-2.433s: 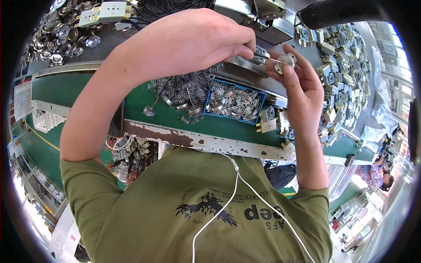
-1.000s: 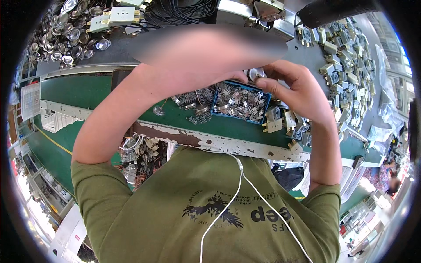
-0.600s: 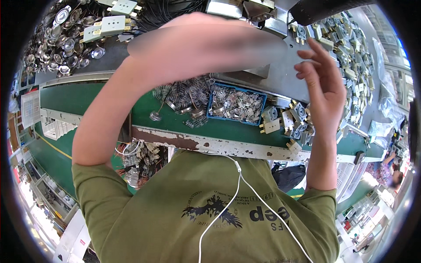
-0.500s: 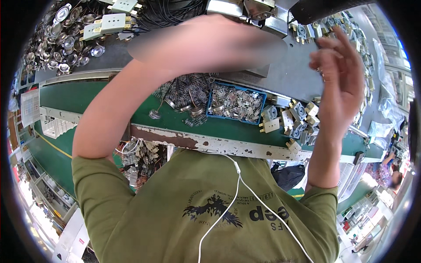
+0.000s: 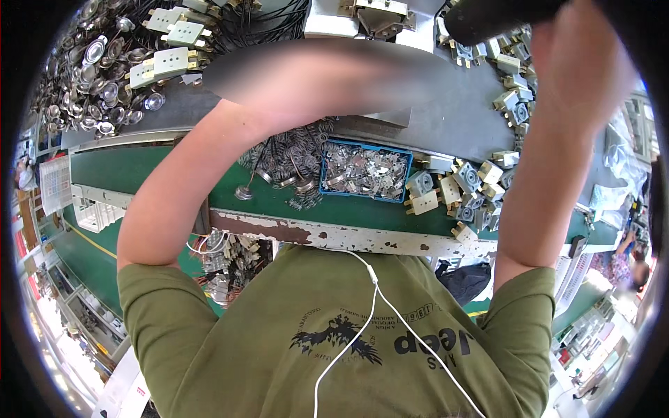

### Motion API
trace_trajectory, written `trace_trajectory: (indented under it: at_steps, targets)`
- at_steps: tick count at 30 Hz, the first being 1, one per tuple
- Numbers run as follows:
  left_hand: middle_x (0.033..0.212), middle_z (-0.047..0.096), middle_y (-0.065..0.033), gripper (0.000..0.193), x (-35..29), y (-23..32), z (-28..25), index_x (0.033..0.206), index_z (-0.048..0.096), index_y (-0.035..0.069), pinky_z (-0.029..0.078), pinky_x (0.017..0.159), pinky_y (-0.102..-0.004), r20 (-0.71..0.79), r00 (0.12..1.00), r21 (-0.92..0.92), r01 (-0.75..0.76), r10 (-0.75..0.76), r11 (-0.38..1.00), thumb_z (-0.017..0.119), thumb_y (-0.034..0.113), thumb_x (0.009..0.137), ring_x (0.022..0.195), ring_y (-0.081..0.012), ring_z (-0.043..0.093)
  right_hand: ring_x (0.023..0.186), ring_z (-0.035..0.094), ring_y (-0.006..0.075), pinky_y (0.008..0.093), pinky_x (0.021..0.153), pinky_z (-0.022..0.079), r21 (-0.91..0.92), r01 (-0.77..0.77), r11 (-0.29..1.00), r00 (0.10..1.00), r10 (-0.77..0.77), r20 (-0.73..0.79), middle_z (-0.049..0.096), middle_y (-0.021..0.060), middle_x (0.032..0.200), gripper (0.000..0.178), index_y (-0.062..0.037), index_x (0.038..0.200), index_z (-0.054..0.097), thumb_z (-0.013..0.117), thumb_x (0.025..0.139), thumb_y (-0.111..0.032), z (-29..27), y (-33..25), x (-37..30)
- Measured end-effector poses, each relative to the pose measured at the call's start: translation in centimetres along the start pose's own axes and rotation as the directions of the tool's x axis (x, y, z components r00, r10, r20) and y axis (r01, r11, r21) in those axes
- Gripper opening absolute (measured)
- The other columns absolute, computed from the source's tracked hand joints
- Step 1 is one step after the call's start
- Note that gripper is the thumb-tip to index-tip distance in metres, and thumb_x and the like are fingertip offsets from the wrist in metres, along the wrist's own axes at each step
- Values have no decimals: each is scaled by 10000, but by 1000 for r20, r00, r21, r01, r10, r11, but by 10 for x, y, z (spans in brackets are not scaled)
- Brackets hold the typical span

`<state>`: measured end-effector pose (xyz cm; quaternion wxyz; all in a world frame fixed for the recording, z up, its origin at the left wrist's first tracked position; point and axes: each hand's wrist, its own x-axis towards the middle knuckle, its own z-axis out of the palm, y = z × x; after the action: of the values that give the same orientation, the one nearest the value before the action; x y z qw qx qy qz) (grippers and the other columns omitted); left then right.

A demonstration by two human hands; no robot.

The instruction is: The recorder assembles small electronic components on a factory production line using an electric screwdriver and testing equipment.

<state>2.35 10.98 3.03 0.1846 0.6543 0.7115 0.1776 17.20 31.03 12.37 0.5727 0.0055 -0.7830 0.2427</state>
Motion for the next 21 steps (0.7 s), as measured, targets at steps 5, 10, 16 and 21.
trace_trajectory:
  at_steps: [5,10,16,21]
  targets:
    - [928,750,-94,328,-4,-6,1,1259,691,281,566,768,-454,-6,1000,14,-8,8,1000,663,381,948,897,-316,718,665,655,149,255,586,529,119,-87,989,992,97,-76,696,131,967,334,20,1203,528,707,946,-95,-23,-18,-9]
    - [1009,759,-96,338,2,-6,1,1285,681,335,575,798,-465,18,999,0,-31,31,1000,652,384,952,923,-337,723,653,654,153,259,575,528,208,-141,968,973,174,-154,697,137,961,318,24,1194,531,699,949,-90,6,-31,-3]
    - [1014,766,-88,347,-2,0,-7,1308,670,369,573,817,-443,115,991,-17,69,-66,998,639,350,963,923,-314,732,640,652,157,264,563,526,371,-172,912,940,265,-213,699,144,954,300,29,1183,535,690,953,-86,72,-60,5]
    - [1036,761,-91,351,-3,1,-10,1306,673,369,572,827,-435,114,990,-39,84,-79,996,643,333,958,920,-298,735,586,626,153,271,519,510,382,-304,873,918,376,-128,686,145,903,198,34,1110,571,662,959,-55,78,-64,-3]
